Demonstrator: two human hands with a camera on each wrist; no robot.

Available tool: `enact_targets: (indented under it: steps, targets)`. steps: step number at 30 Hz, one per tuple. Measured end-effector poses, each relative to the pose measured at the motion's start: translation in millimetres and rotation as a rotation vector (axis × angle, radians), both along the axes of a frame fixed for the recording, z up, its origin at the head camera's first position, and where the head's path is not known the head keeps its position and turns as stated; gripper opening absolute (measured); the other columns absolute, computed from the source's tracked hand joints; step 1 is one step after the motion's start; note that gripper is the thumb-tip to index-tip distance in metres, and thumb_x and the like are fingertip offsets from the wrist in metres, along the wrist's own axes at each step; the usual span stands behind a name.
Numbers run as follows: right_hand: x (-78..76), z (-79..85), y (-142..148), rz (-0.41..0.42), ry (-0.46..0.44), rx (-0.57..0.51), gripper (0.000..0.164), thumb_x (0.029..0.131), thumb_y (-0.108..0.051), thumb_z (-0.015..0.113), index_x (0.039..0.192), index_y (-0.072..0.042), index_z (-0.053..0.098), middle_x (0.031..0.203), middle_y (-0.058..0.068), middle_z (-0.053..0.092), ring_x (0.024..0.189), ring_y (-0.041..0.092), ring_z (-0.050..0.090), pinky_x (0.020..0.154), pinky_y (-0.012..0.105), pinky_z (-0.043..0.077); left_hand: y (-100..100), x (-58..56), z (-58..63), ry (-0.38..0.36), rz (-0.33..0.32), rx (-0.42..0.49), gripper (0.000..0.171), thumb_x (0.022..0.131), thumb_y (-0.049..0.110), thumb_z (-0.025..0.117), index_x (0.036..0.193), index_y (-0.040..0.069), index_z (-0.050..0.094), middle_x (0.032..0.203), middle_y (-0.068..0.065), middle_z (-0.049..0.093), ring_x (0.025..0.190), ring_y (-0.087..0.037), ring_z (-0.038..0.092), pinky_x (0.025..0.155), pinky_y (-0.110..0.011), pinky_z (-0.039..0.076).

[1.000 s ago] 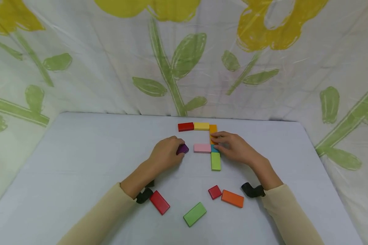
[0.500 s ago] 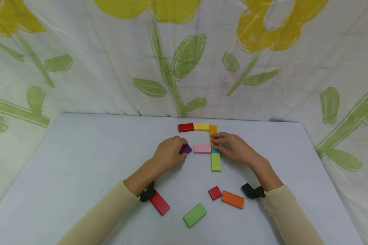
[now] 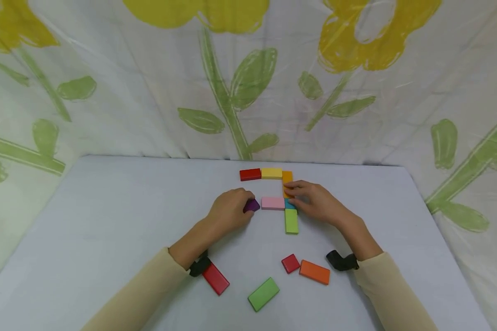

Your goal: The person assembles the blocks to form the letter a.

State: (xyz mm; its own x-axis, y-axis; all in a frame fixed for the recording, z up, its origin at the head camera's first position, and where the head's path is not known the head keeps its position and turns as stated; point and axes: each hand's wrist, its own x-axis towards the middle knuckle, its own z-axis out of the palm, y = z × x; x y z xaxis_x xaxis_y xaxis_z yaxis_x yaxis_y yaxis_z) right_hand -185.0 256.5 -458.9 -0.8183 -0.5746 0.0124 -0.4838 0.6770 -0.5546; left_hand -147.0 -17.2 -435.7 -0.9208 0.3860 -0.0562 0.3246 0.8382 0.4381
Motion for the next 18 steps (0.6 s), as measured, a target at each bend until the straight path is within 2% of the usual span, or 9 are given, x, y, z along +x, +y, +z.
enact_targets:
  steps: [18]
  targets:
    - [0.6,0.5,0.7,0.002,-0.006,-0.002,0.04,0.103,-0.015,0.069,0.141,-0.002,0.066,0.152,0.012,0.063,0.146,0.036,0.055,0.12,0.056,0.047,1.6,-3.4,1.4,-0.014,-0.018,0.01,0.029,0.094,0.013,0.079,0.122,0.007,0.076,0.111,-0.011,0.077,0.095,-0.022,0.066,0.087,-0.039,0.06]
